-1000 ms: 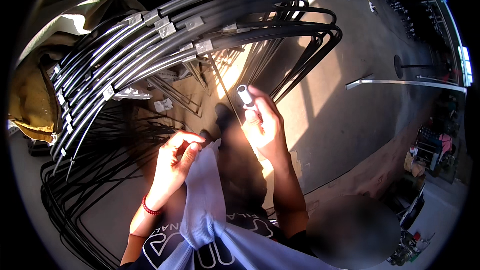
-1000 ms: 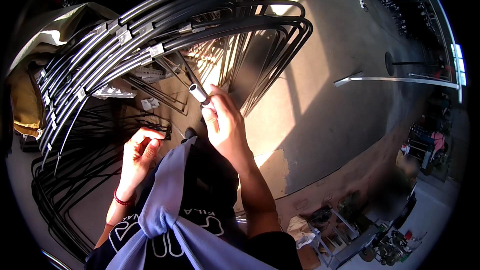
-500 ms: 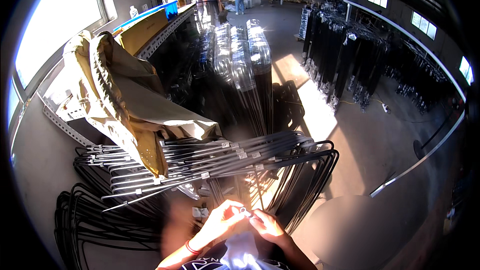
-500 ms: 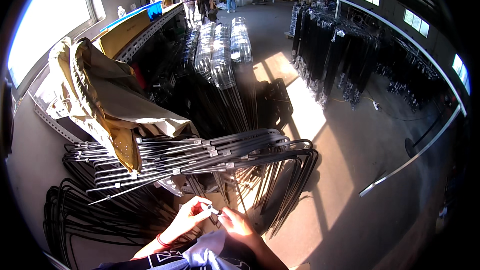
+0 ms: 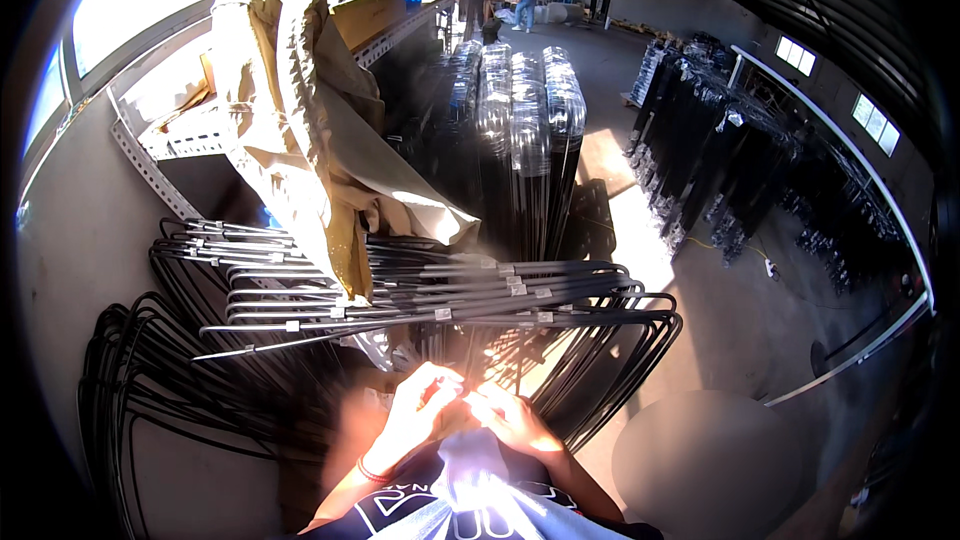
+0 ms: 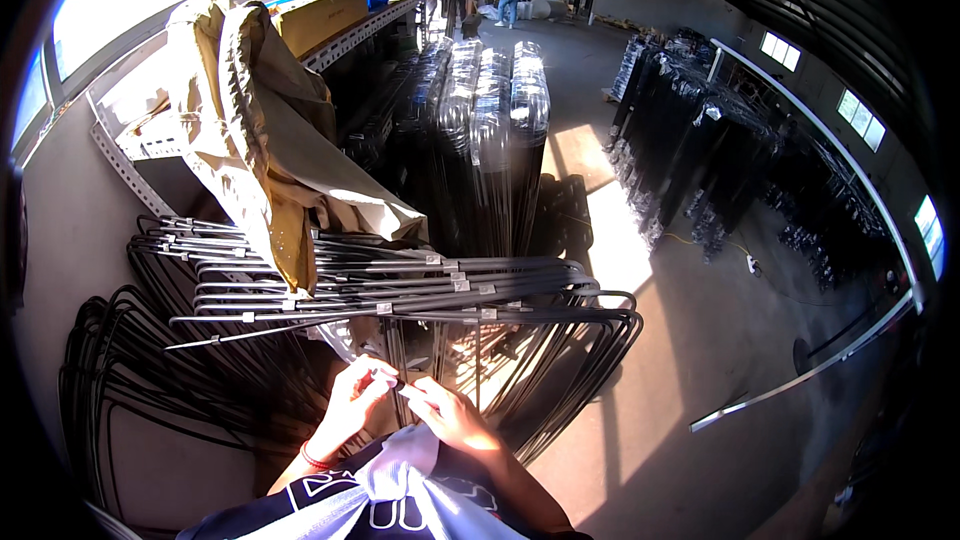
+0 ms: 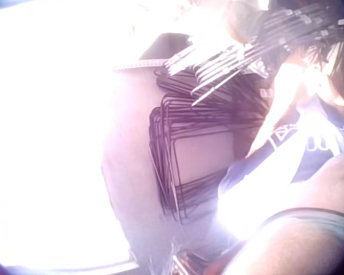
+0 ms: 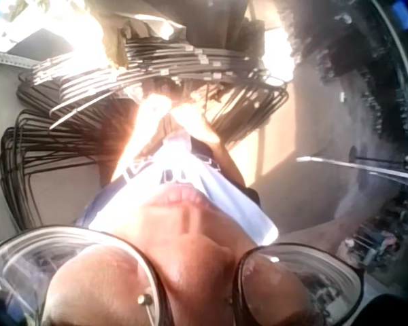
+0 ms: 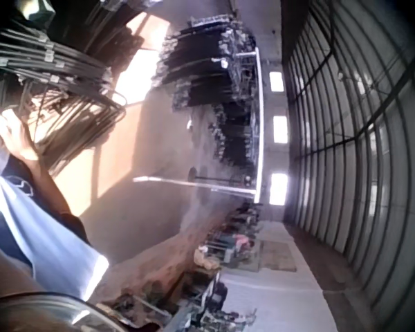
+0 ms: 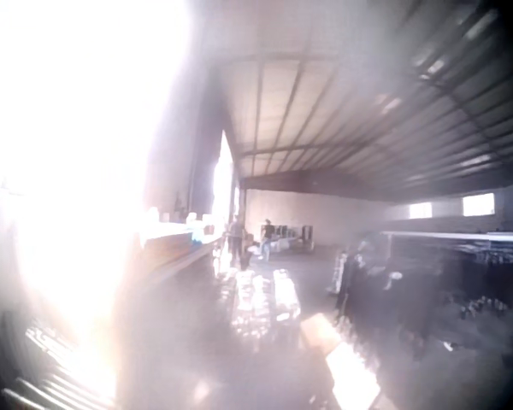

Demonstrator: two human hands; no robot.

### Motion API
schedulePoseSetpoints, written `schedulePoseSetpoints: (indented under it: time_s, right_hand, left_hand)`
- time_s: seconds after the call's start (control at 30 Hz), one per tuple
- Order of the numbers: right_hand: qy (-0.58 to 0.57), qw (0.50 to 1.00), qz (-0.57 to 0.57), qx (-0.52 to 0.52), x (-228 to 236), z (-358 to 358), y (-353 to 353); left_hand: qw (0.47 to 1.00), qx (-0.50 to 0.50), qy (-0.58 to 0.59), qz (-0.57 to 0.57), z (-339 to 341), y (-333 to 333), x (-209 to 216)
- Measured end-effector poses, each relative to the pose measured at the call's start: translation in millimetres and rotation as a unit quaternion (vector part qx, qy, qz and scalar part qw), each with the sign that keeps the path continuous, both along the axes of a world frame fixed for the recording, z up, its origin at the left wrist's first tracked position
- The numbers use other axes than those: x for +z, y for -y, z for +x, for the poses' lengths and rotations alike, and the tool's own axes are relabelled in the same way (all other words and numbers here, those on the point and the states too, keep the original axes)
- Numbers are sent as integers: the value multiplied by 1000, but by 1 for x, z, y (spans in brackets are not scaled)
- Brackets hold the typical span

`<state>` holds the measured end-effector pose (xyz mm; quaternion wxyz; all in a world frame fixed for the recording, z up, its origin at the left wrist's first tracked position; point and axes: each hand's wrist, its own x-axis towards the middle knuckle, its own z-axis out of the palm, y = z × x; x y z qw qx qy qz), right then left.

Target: The person marks black metal rods with a white marker in a workshop setting. They handle the rods individually, aligning them and applying marks before placing them into a storage rack.

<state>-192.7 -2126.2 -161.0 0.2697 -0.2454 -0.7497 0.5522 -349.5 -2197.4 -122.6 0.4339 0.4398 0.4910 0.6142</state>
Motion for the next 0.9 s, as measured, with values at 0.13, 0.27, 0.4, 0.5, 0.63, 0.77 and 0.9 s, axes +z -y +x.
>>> schedulePoseSetpoints:
  time_s: [0.13, 0.27, 0.4, 0.5, 0.63, 0.77, 0.9]
  right_hand:
    - [-12, 999, 43, 12, -6, -7, -3]
    - [-28, 999, 33, 30, -11, -11, -7]
    - [-28, 998, -42, 32, -11, -14, -5]
    - [-3, 998, -52, 42, -8, -16, -6]
    - [-3, 996, -68, 58, -2, -23, -1]
    - [37, 991, -111, 67, 0, -24, -2]
    - [30, 991, -102, 80, -5, -25, -4]
  left_hand:
    - [998, 29, -51, -2, -14, 5, -16]
    - [997, 69, -25, -36, -18, 10, -17]
    - [986, 2, -113, -121, -51, 31, -60]
    - [974, 59, -136, -171, -57, 50, -84]
    - [946, 64, -248, -200, -81, 97, -136]
    - [785, -162, -484, -352, -88, 135, -145]
    - [787, -168, -349, -481, -77, 154, -145]
